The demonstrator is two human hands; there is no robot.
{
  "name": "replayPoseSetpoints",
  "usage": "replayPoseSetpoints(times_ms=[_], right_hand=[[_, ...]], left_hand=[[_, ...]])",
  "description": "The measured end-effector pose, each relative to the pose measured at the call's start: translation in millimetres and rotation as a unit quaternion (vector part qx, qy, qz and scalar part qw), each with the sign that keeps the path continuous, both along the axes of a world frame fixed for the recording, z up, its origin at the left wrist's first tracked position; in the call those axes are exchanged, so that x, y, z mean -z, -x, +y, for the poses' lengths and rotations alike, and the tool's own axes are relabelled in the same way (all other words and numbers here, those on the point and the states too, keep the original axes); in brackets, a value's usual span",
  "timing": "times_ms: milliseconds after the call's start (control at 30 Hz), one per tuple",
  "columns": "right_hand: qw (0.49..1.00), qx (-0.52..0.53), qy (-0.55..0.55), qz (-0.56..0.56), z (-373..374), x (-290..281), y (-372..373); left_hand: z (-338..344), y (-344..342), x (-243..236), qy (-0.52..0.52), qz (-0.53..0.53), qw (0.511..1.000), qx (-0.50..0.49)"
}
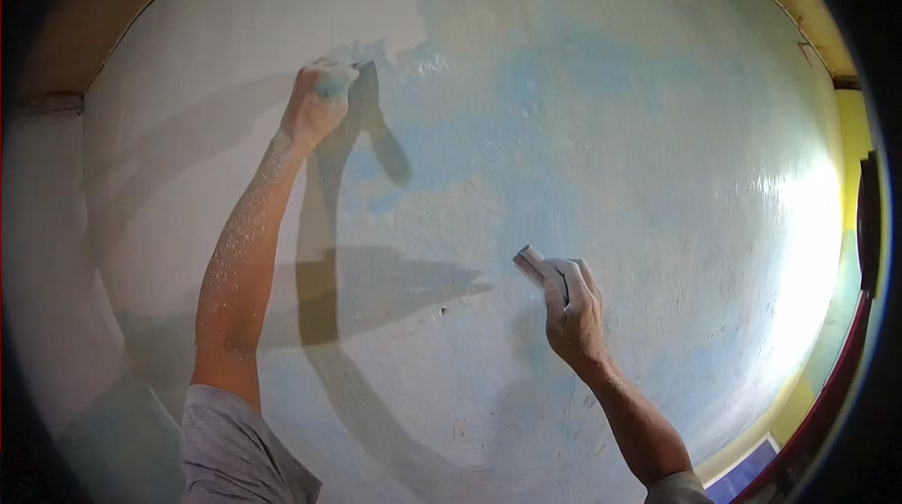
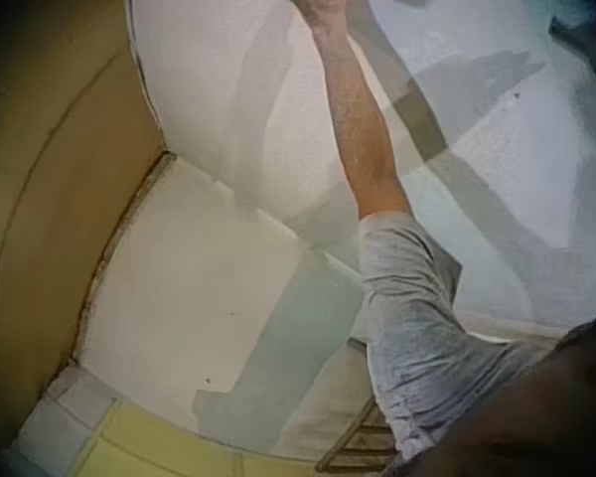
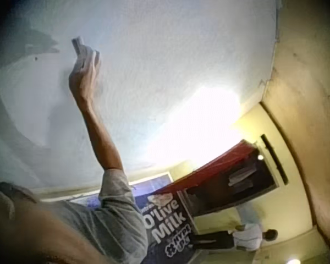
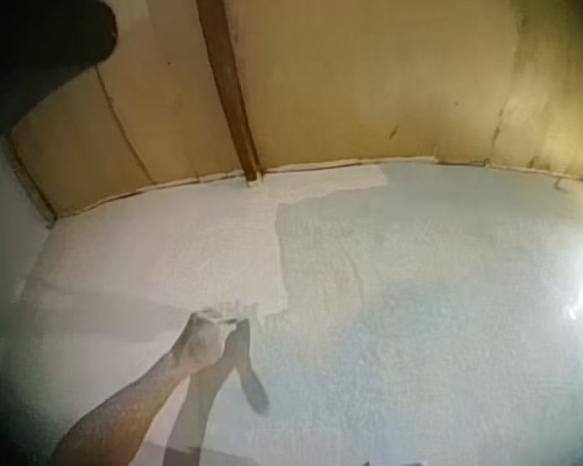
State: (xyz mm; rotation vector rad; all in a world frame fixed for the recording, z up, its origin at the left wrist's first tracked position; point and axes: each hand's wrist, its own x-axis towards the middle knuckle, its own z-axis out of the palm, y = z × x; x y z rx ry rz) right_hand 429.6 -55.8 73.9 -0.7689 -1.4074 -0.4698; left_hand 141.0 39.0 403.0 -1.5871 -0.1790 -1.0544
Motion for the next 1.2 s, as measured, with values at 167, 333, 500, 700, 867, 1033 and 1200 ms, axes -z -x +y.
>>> replayPoseSetpoints(times_ms=[167, 333, 500, 700, 867, 1033, 1200], right_hand=[[0.998, -0.048, 0.034, 0.001, 1, -14, 18], [0.998, -0.034, 0.044, 0.010, -6, 1, 19], [0.998, -0.034, 0.042, 0.028, 2, 8, 9], [0.999, -0.005, 0.046, 0.027, -1, 16, -2], [0.995, -0.058, 0.066, 0.037, -7, 3, 17], [0.998, -0.023, 0.058, 0.017, -1, 13, 16], [0.995, -0.039, 0.095, 0.019, 1, 21, 15]], left_hand=[[-8, -7, -22, -0.016, -0.050, 0.995, -0.083], [-10, -19, -10, -0.009, -0.043, 0.999, -0.008], [-4, -10, -40, 0.049, -0.154, 0.985, -0.054], [-3, -40, 10, -0.031, 0.043, 0.997, 0.055], [-15, -50, -23, 0.042, -0.120, 0.992, -0.027], [3, -40, 15, 0.003, -0.009, 1.000, 0.029], [24, -32, -3, 0.008, -0.077, 0.997, -0.018]])
